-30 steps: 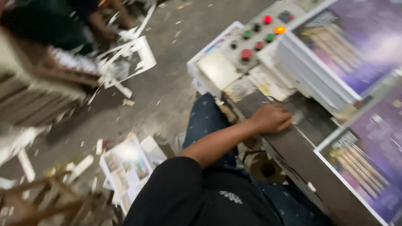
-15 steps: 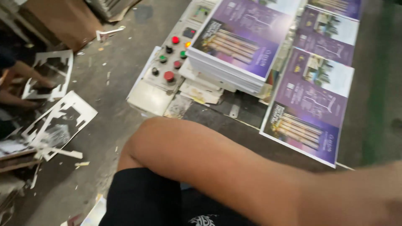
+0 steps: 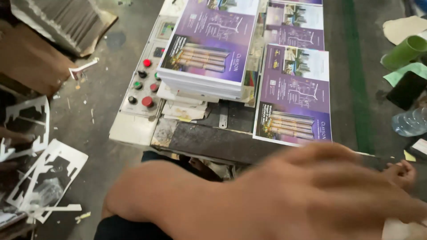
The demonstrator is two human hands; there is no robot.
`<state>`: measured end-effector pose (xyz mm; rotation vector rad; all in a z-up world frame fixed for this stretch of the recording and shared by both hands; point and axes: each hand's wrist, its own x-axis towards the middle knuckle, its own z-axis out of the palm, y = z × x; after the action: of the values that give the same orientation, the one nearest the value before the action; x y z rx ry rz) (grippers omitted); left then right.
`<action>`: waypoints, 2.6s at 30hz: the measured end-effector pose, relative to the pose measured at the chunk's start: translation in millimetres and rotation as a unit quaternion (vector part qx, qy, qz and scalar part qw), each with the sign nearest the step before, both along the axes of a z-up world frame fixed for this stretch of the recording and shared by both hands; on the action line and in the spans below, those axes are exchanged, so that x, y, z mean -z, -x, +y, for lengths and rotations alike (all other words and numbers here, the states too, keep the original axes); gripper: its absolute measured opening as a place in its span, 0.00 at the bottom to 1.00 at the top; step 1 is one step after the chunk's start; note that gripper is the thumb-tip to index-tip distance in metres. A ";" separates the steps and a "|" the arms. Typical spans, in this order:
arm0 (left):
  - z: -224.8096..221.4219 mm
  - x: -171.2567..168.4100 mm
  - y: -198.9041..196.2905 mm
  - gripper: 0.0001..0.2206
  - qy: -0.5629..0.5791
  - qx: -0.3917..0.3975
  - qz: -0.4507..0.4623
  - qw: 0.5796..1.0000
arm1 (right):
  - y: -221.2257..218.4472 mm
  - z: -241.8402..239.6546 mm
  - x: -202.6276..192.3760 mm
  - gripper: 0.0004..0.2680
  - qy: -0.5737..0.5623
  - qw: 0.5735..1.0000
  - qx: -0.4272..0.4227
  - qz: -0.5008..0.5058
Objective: The person operates a paper processing machine, placing large printed sheets into the device and pressing buttons on the control panel. They repeatedly feed the sheets through the machine and stack the processed items on the table.
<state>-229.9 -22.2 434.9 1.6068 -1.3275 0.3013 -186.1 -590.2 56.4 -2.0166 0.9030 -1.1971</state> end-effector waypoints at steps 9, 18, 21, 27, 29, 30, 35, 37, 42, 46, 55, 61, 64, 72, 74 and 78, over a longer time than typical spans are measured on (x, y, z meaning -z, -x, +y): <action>60.5 132.0 -129.6 0.15 0.071 -0.373 0.025 0.925 | 3.8 -64.9 117.9 0.07 0.011 0.999 -0.011 -0.033; 240.9 339.8 -247.4 0.14 0.036 -0.728 0.063 0.682 | 1.3 -63.6 125.4 0.10 0.025 1.000 0.007 0.003; 274.0 368.2 -263.2 0.20 -0.046 -0.787 0.075 0.611 | 5.3 -73.9 137.4 0.10 0.033 0.999 -0.001 0.000; 291.5 396.1 -283.4 0.27 -0.033 -0.783 0.146 0.604 | 7.0 -69.4 130.2 0.10 0.052 0.998 0.013 0.021; 284.7 390.7 -273.9 0.27 -0.037 -0.769 0.171 0.615 | 12.3 -61.5 114.8 0.11 0.020 0.999 0.018 0.039; 282.5 386.5 -274.1 0.27 -0.035 -0.770 0.170 0.614 | 8.9 -64.2 116.3 0.11 0.020 0.999 0.015 0.037; 271.5 367.8 -266.9 0.22 -0.105 -0.752 0.111 0.641 | 5.1 -97.0 151.6 0.14 -0.056 0.991 0.040 0.118; 271.5 369.1 -265.2 0.20 -0.114 -0.750 0.120 0.641 | 6.3 -96.9 152.9 0.13 -0.033 0.994 0.030 0.100; 274.9 376.9 -267.7 0.17 -0.125 -0.745 0.131 0.642 | 6.0 -72.5 134.5 0.11 0.036 0.998 0.018 0.044; 281.4 388.7 -271.7 0.17 -0.125 -0.749 0.089 0.644 | 6.4 -68.1 132.0 0.10 0.047 0.998 0.017 0.031; 274.3 374.4 -266.8 0.16 -0.125 -0.743 0.117 0.647 | 4.4 -59.9 127.6 0.09 0.026 0.998 0.030 0.044; 277.8 381.7 -267.1 0.15 -0.127 -0.748 0.102 0.643 | 7.6 -59.0 126.4 0.11 0.012 0.999 0.020 0.044; 277.2 380.2 -267.3 0.15 -0.126 -0.750 0.103 0.641 | 7.1 -54.3 122.8 0.12 -0.007 0.999 0.019 0.047; 282.6 388.8 -271.0 0.17 -0.124 -0.749 0.100 0.643 | 4.5 -63.1 138.3 0.14 0.014 0.997 0.031 0.069; 284.5 392.4 -272.3 0.17 -0.123 -0.746 0.111 0.645 | 6.4 -56.8 133.3 0.14 0.022 0.995 0.040 0.086; 284.8 392.5 -273.3 0.17 -0.125 -0.748 0.098 0.644 | 3.3 -56.3 127.7 0.14 0.009 0.996 0.036 0.080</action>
<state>43.3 262.6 42.4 2.5505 0.4924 0.8876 -189.3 -646.4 -71.4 -2.1339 1.0545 -1.0969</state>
